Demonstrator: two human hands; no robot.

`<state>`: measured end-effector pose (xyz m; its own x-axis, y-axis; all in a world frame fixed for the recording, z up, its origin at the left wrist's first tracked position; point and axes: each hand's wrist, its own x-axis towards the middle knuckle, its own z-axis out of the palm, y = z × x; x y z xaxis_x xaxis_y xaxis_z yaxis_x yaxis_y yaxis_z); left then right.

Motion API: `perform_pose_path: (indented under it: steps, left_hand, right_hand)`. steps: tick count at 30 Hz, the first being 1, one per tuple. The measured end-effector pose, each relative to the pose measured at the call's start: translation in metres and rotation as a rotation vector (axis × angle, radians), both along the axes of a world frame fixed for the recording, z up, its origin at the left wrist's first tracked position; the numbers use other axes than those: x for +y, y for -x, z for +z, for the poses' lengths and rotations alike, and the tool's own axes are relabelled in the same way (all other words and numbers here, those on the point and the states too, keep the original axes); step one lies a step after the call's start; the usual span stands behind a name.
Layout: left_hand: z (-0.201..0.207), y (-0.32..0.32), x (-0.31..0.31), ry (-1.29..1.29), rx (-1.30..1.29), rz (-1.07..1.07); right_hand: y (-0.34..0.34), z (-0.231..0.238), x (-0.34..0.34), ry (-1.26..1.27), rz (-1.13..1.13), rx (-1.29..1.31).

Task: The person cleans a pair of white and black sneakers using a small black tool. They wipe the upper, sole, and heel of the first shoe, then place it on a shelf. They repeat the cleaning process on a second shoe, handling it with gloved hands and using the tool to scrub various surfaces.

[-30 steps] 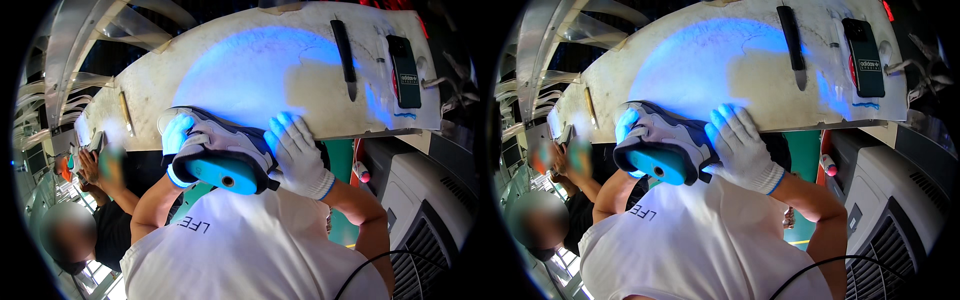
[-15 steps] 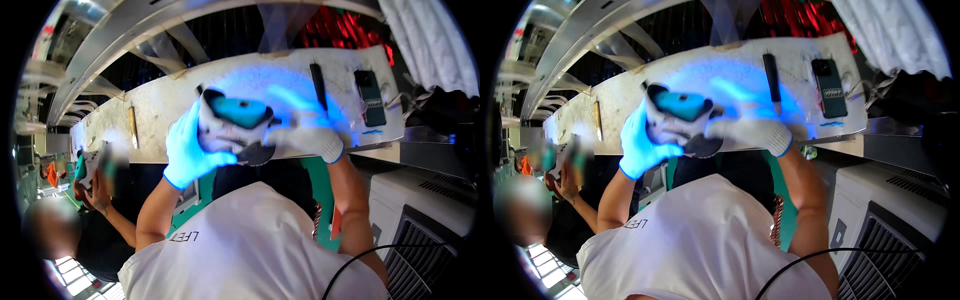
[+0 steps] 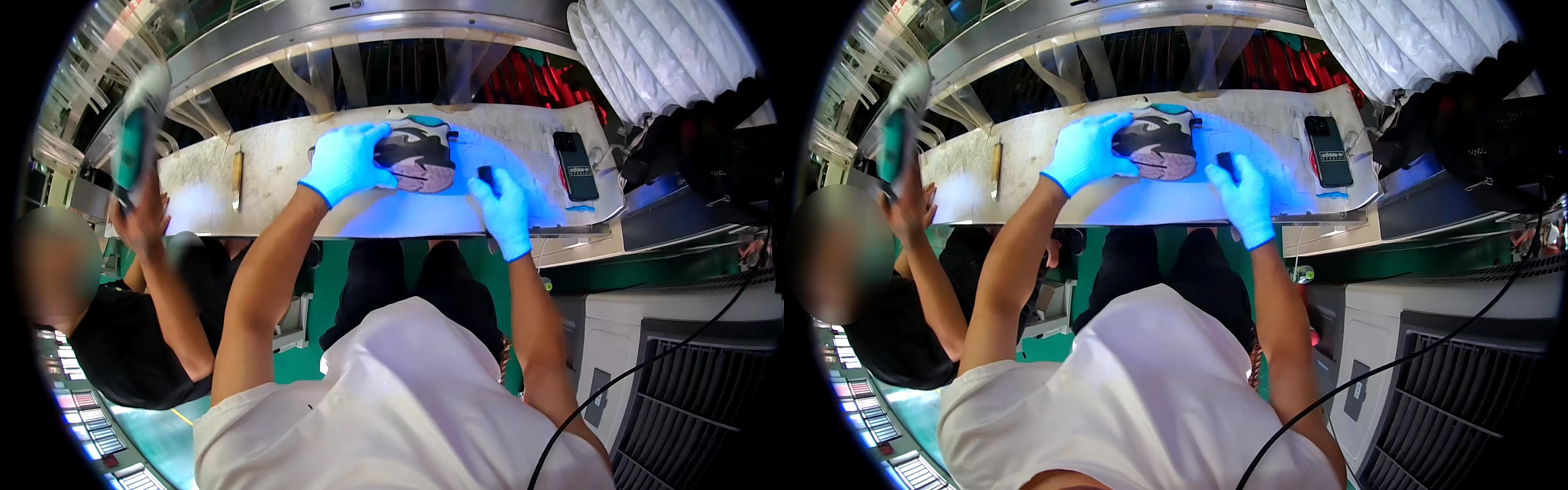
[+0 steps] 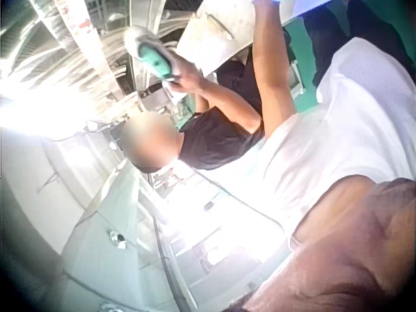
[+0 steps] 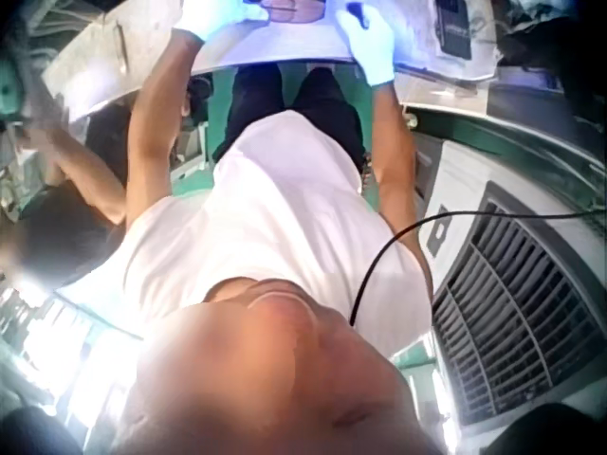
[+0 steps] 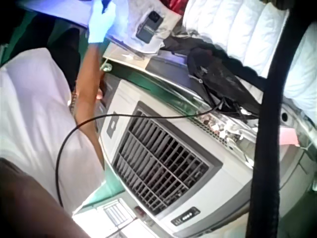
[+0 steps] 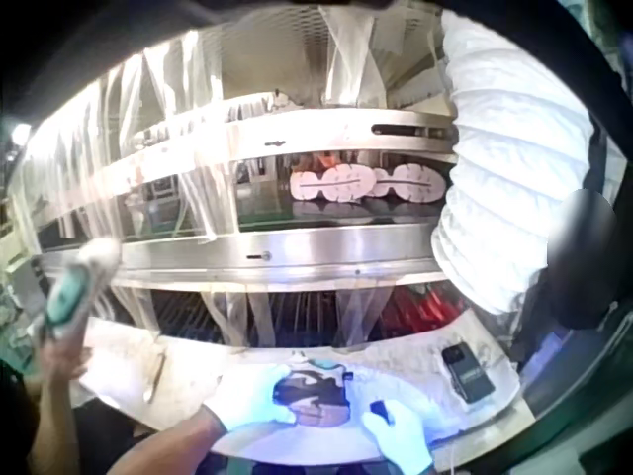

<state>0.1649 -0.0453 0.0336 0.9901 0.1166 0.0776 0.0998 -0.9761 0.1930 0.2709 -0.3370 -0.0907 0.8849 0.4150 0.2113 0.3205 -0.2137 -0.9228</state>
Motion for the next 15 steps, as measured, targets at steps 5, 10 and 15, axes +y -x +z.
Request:
perform_pose_path:
  steps: [5, 10, 15]
  left_hand:
    - [0.0, -0.004, 0.004, -0.019, 0.061, 0.051]
    - [0.002, -0.008, 0.012, 0.091, 0.083, 0.055]
    - [-0.003, -0.011, 0.017, 0.09, 0.074, 0.048]
  right_hand:
    - [0.032, 0.012, 0.009, 0.098, 0.072, -0.085]
    - [0.027, 0.012, 0.01, 0.169, 0.091, -0.154]
    - [0.028, 0.016, 0.02, 0.163, 0.104, -0.168]
